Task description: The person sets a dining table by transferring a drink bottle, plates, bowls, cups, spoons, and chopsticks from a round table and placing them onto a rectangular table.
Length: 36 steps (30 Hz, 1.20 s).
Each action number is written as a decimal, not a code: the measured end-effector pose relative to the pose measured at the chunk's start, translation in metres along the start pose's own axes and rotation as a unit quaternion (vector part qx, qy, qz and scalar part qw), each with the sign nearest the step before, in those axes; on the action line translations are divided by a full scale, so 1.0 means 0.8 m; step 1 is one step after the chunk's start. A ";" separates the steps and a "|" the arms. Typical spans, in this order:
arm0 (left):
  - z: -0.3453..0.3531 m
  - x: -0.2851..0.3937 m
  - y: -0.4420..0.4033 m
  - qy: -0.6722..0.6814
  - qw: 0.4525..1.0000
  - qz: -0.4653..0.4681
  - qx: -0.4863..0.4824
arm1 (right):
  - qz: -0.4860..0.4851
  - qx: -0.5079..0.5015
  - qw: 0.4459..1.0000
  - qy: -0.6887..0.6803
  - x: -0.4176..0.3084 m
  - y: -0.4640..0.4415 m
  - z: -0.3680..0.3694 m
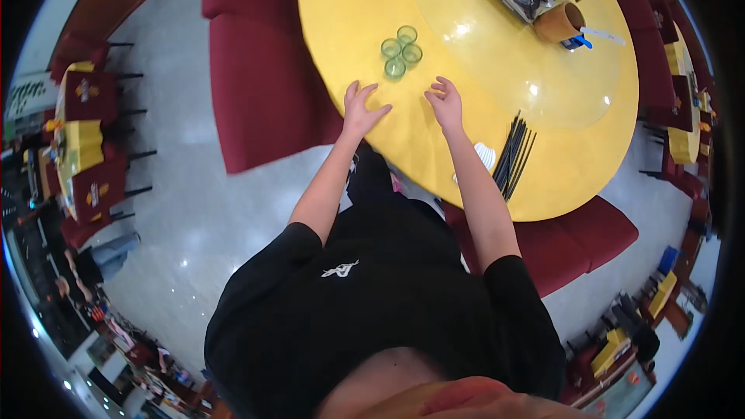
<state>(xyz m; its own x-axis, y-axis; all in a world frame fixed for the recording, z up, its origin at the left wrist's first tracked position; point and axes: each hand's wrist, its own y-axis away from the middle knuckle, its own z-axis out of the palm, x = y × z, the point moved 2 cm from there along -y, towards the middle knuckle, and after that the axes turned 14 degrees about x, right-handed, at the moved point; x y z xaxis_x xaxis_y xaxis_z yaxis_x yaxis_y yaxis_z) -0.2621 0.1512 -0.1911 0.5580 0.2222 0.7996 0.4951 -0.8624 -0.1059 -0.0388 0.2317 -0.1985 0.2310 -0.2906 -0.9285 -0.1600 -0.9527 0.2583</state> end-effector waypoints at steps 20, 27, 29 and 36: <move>0.001 0.001 -0.230 0.097 0.923 0.229 -0.295 | -0.269 -0.132 0.911 0.285 -0.121 -0.083 0.071; 0.030 0.015 -0.268 0.157 0.834 0.320 -0.421 | -0.290 -0.108 0.919 0.243 -0.093 -0.101 0.096; 0.037 0.012 -0.261 0.166 0.832 0.301 -0.435 | -0.265 -0.098 0.932 0.227 -0.089 -0.093 0.096; -0.008 0.078 -0.181 0.245 0.799 0.163 -0.525 | -0.154 0.001 0.980 0.130 -0.120 0.039 0.025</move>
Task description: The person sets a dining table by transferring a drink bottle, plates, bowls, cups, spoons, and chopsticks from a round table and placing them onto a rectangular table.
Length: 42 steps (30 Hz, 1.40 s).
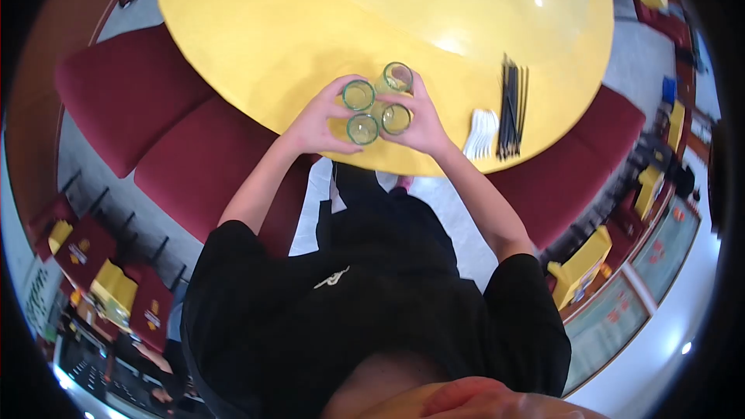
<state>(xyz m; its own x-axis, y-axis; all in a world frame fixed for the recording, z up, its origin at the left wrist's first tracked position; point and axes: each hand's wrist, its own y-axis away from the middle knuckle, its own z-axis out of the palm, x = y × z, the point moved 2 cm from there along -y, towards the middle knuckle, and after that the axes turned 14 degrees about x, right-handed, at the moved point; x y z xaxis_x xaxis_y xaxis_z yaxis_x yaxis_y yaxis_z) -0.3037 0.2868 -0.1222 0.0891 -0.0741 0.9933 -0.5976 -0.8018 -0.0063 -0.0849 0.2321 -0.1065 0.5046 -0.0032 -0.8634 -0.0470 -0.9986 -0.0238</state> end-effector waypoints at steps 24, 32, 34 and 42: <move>0.740 0.398 0.165 0.151 0.775 0.251 -0.561 | 0.093 0.559 0.808 0.162 -0.144 0.813 -0.404; 0.995 0.353 0.119 0.098 0.785 0.136 -0.596 | 0.144 0.658 0.739 -0.010 0.019 0.912 -0.526; 1.078 0.348 0.098 0.090 0.768 0.158 -0.615 | 0.157 0.667 0.728 -0.029 0.059 0.944 -0.572; 1.419 0.433 0.076 0.104 0.671 0.205 -0.705 | 0.279 0.794 0.531 -0.093 0.146 1.112 -0.730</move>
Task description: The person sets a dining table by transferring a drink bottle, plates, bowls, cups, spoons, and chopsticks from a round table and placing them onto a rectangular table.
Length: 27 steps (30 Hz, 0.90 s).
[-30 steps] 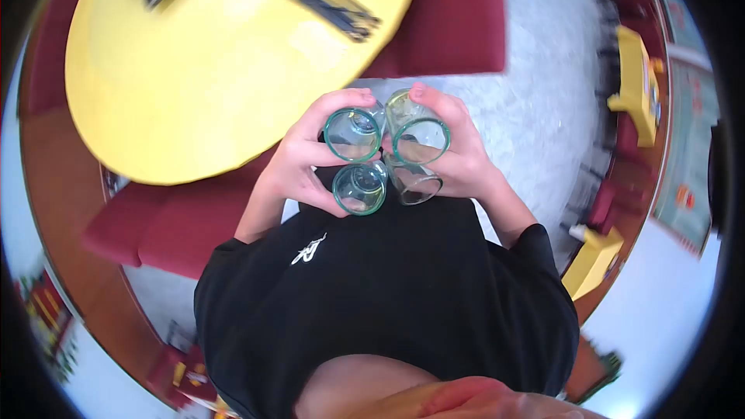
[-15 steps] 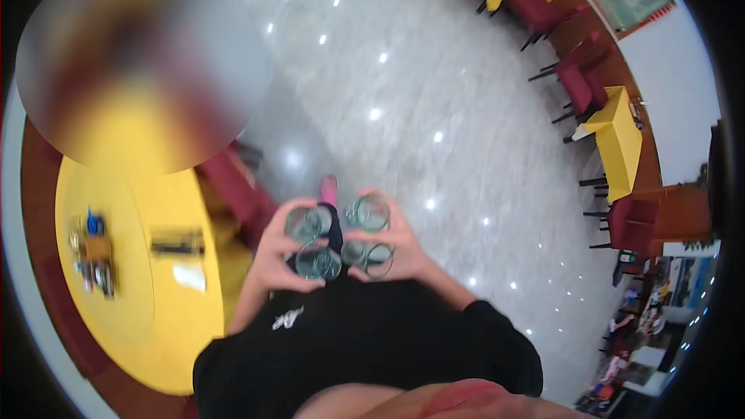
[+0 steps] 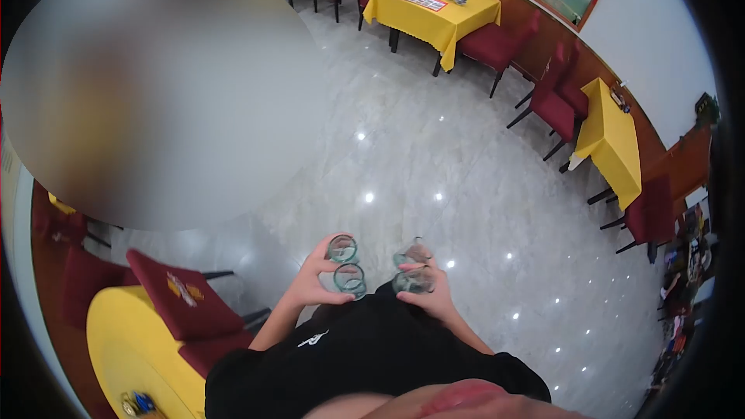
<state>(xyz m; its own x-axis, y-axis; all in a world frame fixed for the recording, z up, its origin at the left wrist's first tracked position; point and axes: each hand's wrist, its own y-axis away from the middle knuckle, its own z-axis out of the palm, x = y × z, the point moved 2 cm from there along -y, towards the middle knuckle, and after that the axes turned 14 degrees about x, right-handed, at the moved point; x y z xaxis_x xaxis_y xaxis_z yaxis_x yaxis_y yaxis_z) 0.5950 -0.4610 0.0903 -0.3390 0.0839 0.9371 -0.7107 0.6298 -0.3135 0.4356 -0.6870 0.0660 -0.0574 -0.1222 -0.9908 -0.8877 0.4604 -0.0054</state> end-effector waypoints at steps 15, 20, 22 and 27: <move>-0.028 -0.259 -0.512 -0.022 0.997 -0.059 0.035 | 0.036 0.165 0.980 -0.110 0.054 -0.577 -0.100; -0.091 -0.352 -0.601 -0.060 0.970 -0.145 0.185 | -0.026 0.097 0.992 -0.070 0.015 -0.822 -0.104; -0.107 -0.386 -0.652 -0.024 0.960 -0.178 0.216 | -0.064 0.083 0.994 -0.039 0.009 -0.917 -0.113; -0.141 -0.489 -0.848 0.026 0.943 -0.223 0.245 | -0.054 0.164 0.985 -0.008 0.038 -1.123 -0.146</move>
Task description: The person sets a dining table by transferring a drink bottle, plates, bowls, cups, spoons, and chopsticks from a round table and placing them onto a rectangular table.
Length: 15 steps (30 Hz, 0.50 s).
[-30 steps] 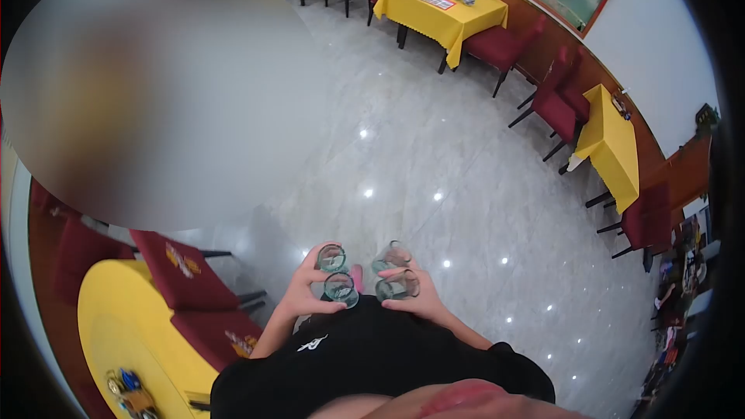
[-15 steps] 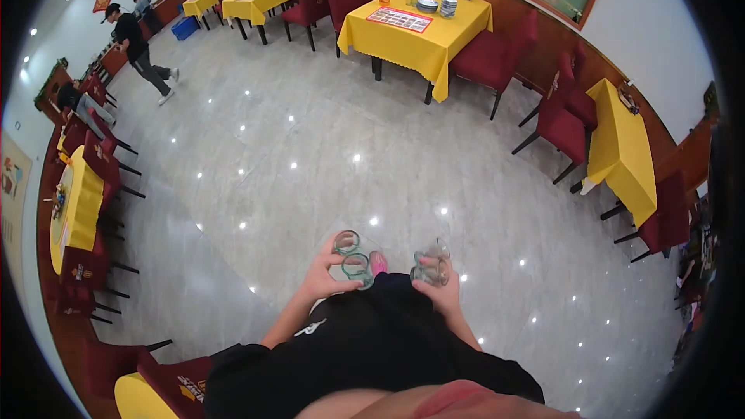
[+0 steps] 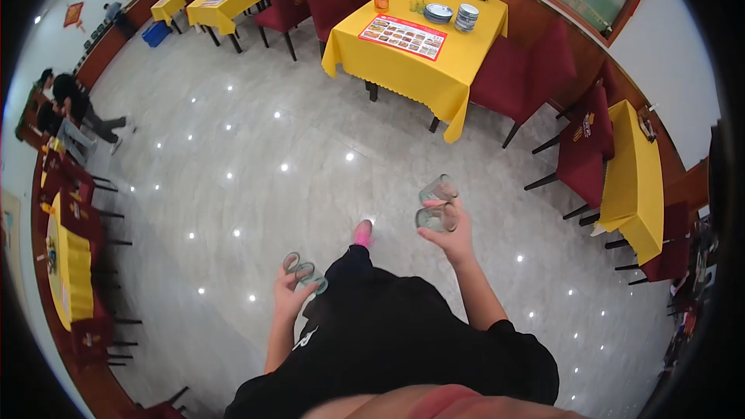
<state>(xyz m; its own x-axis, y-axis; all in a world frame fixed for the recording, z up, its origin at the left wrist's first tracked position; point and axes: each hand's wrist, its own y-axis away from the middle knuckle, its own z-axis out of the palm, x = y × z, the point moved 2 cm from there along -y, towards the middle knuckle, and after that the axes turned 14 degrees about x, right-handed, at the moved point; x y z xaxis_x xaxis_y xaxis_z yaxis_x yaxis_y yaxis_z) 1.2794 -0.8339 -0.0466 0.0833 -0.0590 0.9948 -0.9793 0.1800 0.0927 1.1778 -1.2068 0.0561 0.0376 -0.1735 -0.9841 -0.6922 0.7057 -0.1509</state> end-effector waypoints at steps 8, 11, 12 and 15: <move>0.255 0.062 -0.445 -0.001 0.989 0.042 -0.145 | 0.100 0.197 0.974 -0.052 0.048 -0.243 -0.010; 0.373 0.076 -0.590 -0.015 0.973 0.094 -0.210 | 0.147 0.239 0.959 -0.045 0.079 -0.330 -0.015; 0.407 0.077 -0.627 -0.015 0.973 0.093 -0.211 | 0.170 0.260 0.948 -0.066 0.095 -0.358 -0.015; 0.526 0.093 -0.743 0.058 0.973 0.064 -0.215 | 0.156 0.282 0.945 -0.059 0.145 -0.468 -0.015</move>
<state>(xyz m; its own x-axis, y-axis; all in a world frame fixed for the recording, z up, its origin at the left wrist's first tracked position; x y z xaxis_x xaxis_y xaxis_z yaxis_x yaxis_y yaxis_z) 1.7899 -1.3587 -0.0455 0.0101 0.0976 0.9952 -0.8172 0.5743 -0.0480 1.4322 -1.4993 -0.0003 -0.0017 0.1570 -0.9876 -0.1897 0.9696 0.1544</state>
